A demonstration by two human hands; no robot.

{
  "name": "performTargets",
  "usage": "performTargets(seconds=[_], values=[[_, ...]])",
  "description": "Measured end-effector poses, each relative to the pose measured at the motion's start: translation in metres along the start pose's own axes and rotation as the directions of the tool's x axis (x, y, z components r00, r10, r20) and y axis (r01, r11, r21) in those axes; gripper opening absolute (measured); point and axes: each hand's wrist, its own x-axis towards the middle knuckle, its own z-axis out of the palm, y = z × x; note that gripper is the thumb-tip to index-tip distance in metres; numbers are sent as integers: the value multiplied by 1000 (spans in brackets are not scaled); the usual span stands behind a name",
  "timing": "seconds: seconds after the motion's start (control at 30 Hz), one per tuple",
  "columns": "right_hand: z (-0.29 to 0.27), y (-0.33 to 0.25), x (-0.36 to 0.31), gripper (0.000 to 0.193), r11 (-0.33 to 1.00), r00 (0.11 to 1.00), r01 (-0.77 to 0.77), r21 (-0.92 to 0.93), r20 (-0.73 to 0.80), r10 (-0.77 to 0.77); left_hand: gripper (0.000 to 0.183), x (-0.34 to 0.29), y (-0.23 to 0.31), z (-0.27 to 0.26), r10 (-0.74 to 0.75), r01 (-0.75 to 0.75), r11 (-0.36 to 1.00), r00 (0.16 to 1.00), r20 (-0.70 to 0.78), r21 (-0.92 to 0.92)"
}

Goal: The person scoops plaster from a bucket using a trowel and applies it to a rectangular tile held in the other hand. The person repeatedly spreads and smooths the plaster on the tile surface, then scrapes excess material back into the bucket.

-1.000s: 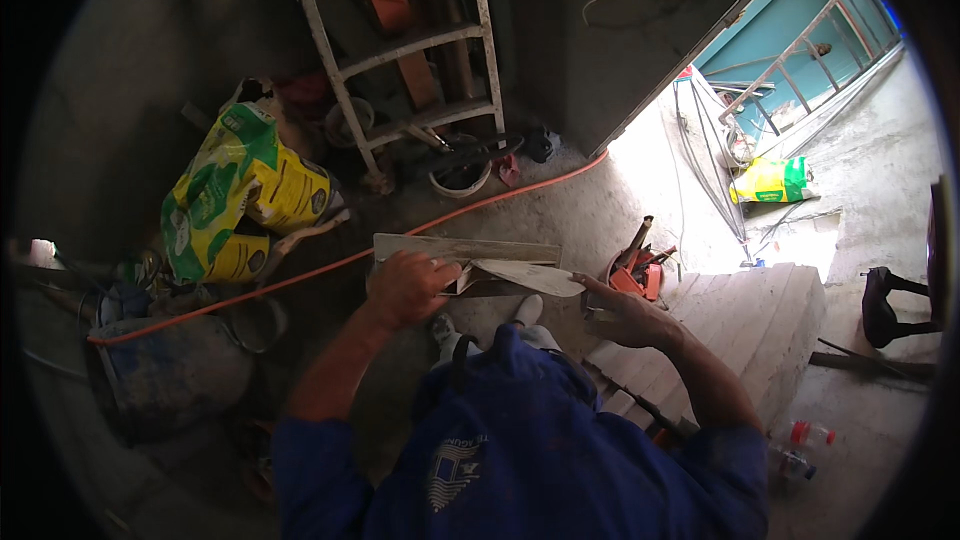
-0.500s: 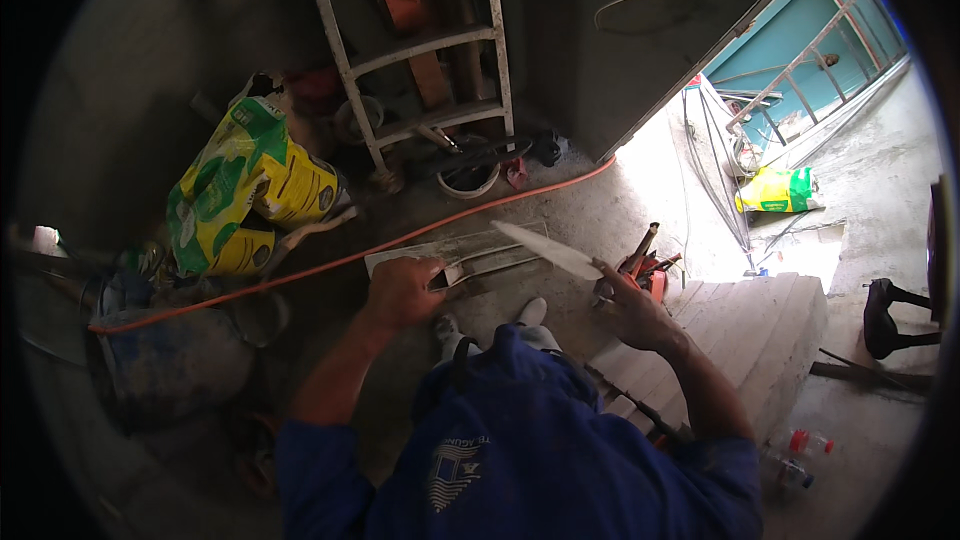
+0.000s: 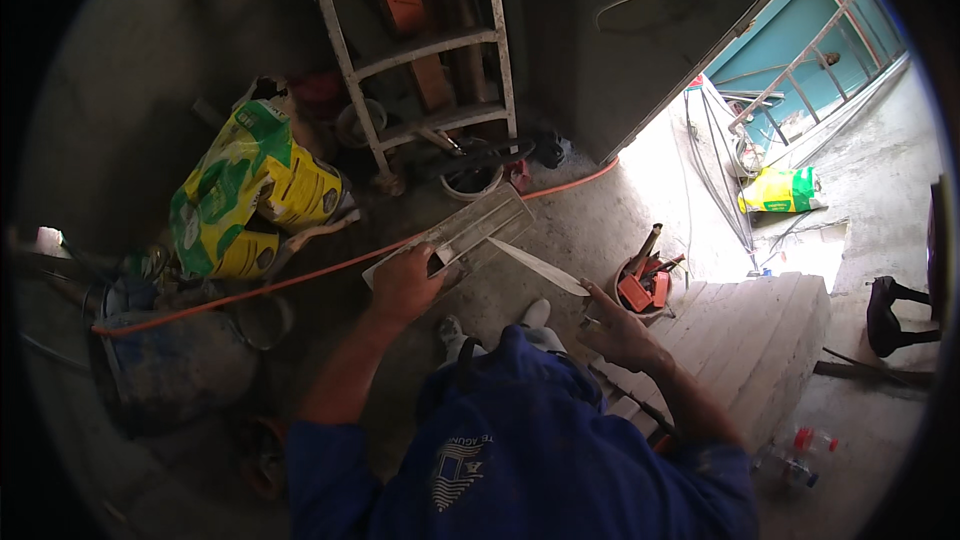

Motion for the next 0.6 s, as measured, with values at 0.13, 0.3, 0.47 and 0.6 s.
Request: performTargets(seconds=[0.13, 0.3, 0.47, 0.6], values=[[14, 8, -1, 85, 991, 999, 33, 131, -34, -28, 46, 1, -7, 16, -267, 395, 778, 912, 312, -489], [27, 3, -7, 85, 949, 998, 64, 310, -32, -57, 36, -3, 13, 12, -209, 580, -119, 779, 591, -806], [43, 8, -8, 87, 933, 990, 122, 337, 20, -136, 40, -3, 12, 22, -116, 353, -564, 861, 495, -747], [39, -9, -21, 89, 921, 984, 122, 369, 79, -162, 44, -3, 18, 22, -118, 254, -656, 896, 429, -711]])
